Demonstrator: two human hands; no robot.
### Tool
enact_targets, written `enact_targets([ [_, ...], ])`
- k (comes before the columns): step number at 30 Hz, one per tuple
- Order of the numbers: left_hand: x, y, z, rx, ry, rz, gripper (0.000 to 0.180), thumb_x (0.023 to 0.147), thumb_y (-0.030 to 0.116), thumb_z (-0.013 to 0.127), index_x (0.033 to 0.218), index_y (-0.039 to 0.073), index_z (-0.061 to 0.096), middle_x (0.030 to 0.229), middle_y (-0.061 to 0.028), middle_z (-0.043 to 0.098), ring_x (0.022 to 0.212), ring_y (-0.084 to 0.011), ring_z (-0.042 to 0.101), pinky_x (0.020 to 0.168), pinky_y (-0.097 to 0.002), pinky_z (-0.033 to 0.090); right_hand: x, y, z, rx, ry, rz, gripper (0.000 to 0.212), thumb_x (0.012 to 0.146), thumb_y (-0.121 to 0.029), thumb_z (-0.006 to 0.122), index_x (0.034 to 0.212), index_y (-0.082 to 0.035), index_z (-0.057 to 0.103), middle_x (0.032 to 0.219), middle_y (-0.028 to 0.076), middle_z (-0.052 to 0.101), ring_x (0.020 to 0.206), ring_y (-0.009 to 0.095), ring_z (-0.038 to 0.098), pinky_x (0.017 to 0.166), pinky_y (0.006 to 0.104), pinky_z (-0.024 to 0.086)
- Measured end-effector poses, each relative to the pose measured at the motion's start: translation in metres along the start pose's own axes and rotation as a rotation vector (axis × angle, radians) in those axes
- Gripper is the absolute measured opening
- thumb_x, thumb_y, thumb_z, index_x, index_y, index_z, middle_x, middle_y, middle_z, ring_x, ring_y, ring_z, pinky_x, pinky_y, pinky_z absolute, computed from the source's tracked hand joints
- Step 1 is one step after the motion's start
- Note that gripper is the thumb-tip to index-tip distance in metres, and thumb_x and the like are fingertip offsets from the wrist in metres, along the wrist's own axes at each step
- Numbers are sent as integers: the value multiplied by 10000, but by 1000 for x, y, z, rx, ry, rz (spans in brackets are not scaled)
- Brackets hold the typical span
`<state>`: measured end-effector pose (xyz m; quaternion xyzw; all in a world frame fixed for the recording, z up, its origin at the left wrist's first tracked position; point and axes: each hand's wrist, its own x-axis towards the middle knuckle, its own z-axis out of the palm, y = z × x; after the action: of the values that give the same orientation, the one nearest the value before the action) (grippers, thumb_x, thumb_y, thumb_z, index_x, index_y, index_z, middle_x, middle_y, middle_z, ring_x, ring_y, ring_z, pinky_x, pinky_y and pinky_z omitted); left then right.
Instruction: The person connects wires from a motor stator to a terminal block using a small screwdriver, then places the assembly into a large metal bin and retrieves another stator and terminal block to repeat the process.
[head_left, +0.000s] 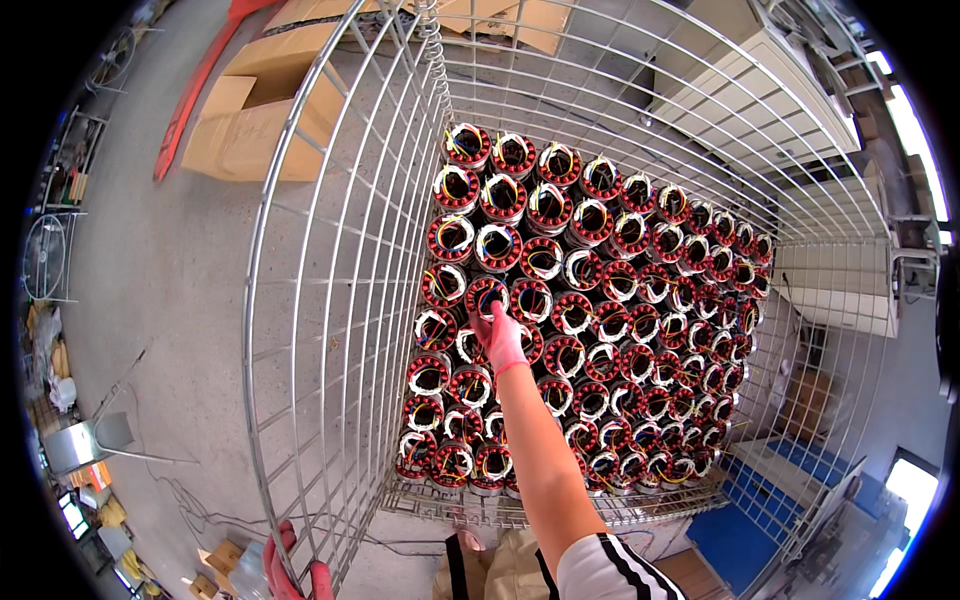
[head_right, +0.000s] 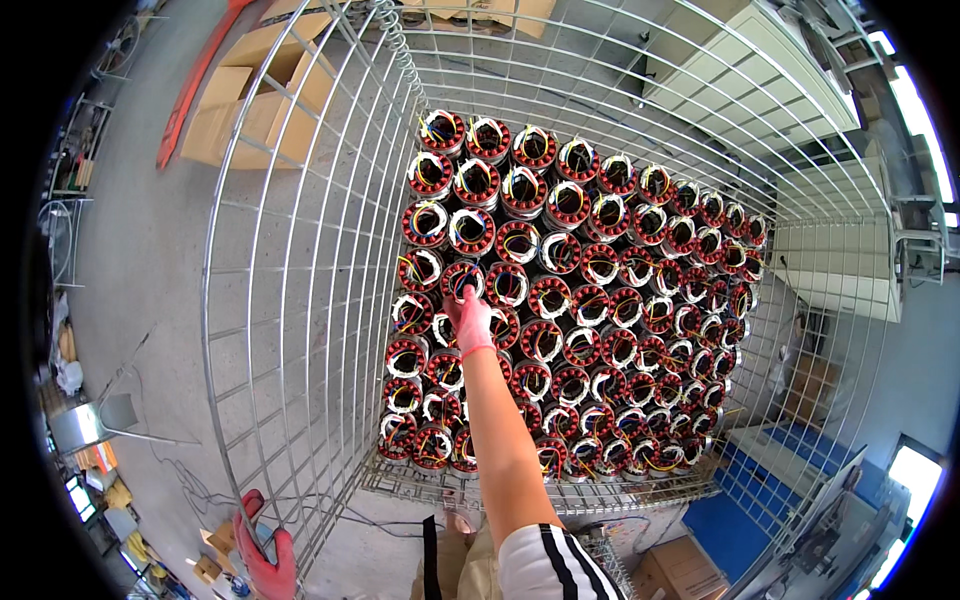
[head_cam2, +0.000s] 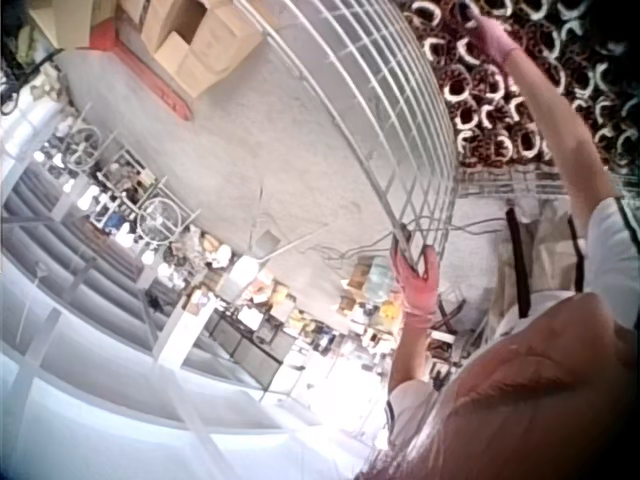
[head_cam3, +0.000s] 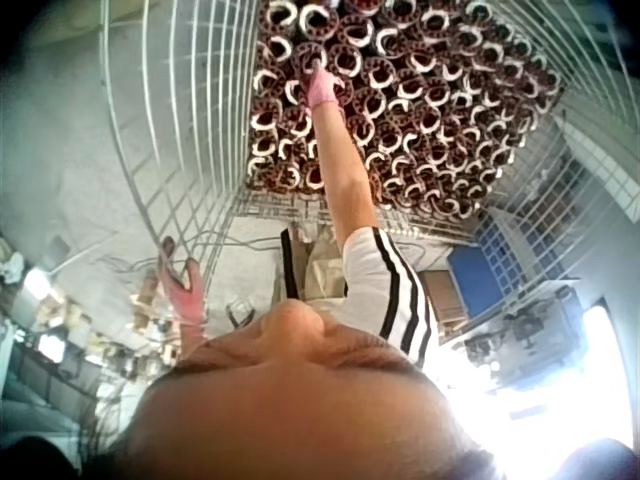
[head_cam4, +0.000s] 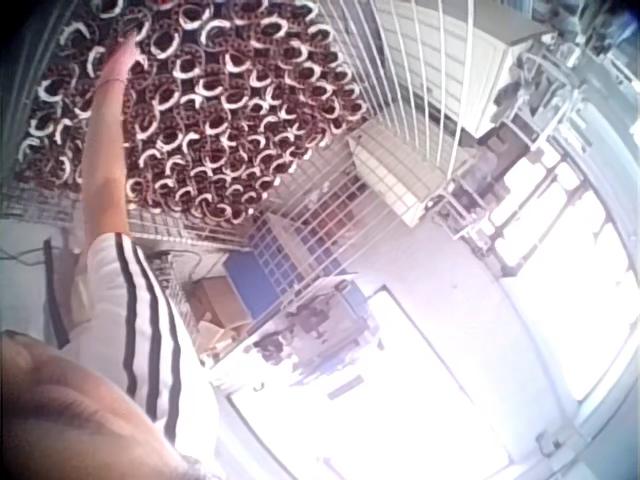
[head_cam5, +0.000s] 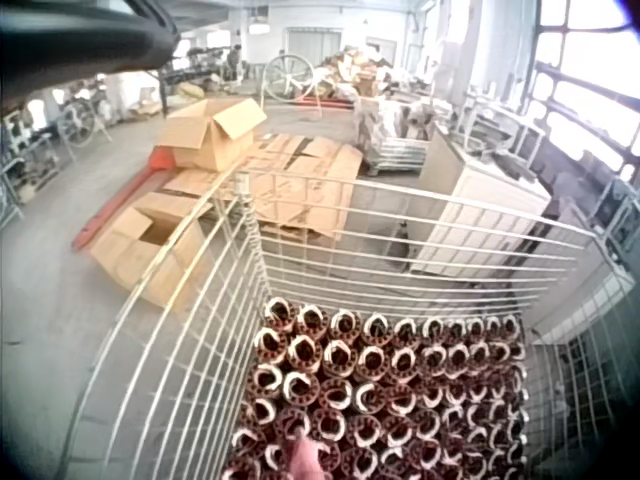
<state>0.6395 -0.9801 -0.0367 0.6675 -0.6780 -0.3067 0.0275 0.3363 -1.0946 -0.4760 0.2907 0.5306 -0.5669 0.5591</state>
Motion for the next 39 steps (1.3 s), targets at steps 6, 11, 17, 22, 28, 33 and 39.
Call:
enact_targets([
  [6,-2,-7,5,-68,10,-60,528,897,86,581,1367,-47,380,1352,-202,477,1255,-319,456,1053,-405,346,38,-24,13,-12,20,-44,523,931,-376,575,1350,-110,410,1059,187,661,877,289,686,705,367,592],
  [11,-4,-5,3,-90,-22,-61,549,896,83,586,1380,-44,360,1363,-199,467,1264,-310,449,1064,-399,333,34,-19,-24,129,-143,-76,471,946,-320,570,1280,-28,411,1052,169,654,848,286,688,848,400,560],
  [17,-7,-9,5,-3,16,-44,542,829,52,557,1342,-37,406,1336,-184,485,1244,-329,448,1056,-407,324,-45,18,-65,-72,-121,-201,245,965,-243,540,1052,-16,568,933,111,662,751,219,674,649,285,579],
  [22,-7,-8,7,-15,46,-73,526,800,36,563,1306,-38,440,1316,-167,510,1229,-317,462,1054,-402,322,-82,63,-74,-38,69,-39,232,957,-222,554,1103,-45,524,952,59,637,798,188,653,694,289,570],
  [28,-5,-7,4,-105,18,-81,507,882,91,606,1337,-46,429,1339,-189,496,1245,-307,465,1050,-391,345,-53,60,-58,-7,92,-29,310,951,-229,570,1172,-26,491,900,85,635,784,218,666,656,305,593],
  [33,-3,-4,3,-151,20,-63,502,878,85,606,1333,-42,435,1321,-188,507,1242,-299,466,1046,-393,348,-21,36,-53,263,141,69,223,957,-215,548,1035,-7,529,847,105,648,780,253,684,635,317,614],
  [39,-8,0,7,-34,45,-91,536,759,-16,538,1287,-38,448,1312,-156,509,1220,-307,467,1056,-401,317,-37,28,-51,126,138,-1,226,957,-232,556,953,-8,528,985,117,643,876,250,669,718,307,596],
])
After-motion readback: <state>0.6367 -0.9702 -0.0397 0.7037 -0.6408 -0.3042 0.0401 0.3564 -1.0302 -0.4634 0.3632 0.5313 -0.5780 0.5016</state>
